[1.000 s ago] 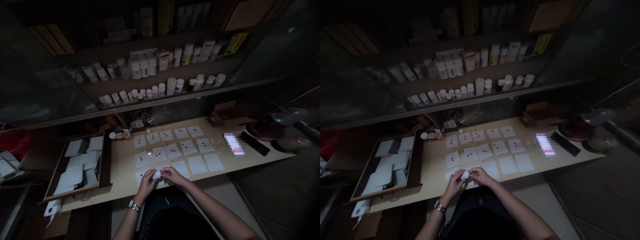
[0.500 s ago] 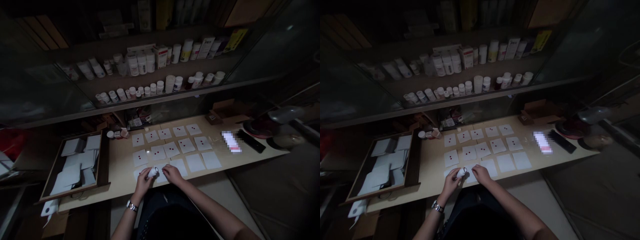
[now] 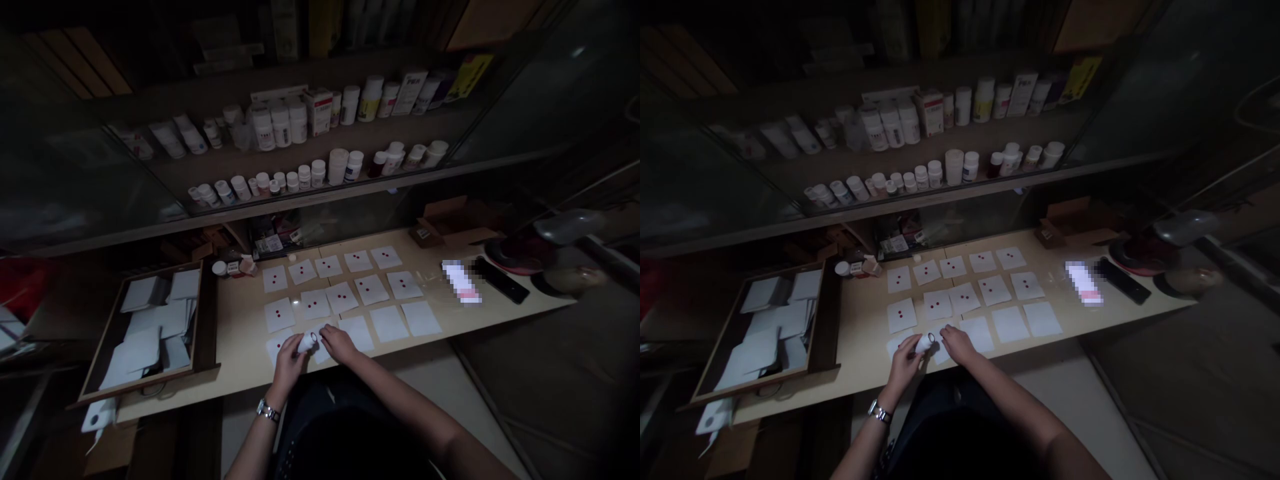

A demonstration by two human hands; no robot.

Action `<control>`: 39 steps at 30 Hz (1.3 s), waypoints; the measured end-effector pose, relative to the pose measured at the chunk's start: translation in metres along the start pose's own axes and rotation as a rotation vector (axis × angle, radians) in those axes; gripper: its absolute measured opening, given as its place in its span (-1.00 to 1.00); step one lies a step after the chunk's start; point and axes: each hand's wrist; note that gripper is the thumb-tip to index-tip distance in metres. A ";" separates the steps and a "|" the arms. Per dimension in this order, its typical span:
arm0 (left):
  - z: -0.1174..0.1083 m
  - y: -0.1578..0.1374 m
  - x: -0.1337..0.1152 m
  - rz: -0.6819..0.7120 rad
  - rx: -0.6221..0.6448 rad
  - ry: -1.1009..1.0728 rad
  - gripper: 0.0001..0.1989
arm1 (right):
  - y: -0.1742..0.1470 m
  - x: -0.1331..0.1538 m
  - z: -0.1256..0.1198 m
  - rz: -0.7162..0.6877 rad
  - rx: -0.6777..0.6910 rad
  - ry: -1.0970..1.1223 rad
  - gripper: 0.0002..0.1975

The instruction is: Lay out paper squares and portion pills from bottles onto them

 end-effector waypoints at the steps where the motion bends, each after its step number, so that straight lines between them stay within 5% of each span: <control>1: 0.000 0.000 0.000 0.013 -0.003 0.020 -0.64 | -0.004 0.002 -0.003 0.007 -0.032 0.039 -0.81; 6: -0.001 0.002 -0.002 0.088 0.043 0.133 -0.66 | -0.028 0.018 -0.026 -0.092 -0.229 0.321 -0.76; 10: -0.001 0.004 -0.006 0.130 0.096 0.186 -0.64 | -0.037 0.024 -0.037 -0.245 -0.150 0.297 -0.78; 16: -0.003 0.004 -0.017 0.181 0.144 0.246 -0.64 | -0.030 0.018 -0.029 -0.228 0.010 0.243 -0.87; 28: 0.005 -0.002 -0.016 0.208 0.183 0.334 -0.55 | -0.029 0.016 -0.024 -0.220 0.079 0.686 -0.89; 39: 0.002 -0.004 -0.017 0.261 0.210 0.424 -0.54 | -0.022 0.016 -0.011 -0.194 0.152 0.779 -0.75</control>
Point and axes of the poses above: each hand's wrist, its own y-axis towards the middle knuckle, its own z-axis out of the palm, x = y × z, and after that the axes turned 12 degrees about x, right-handed
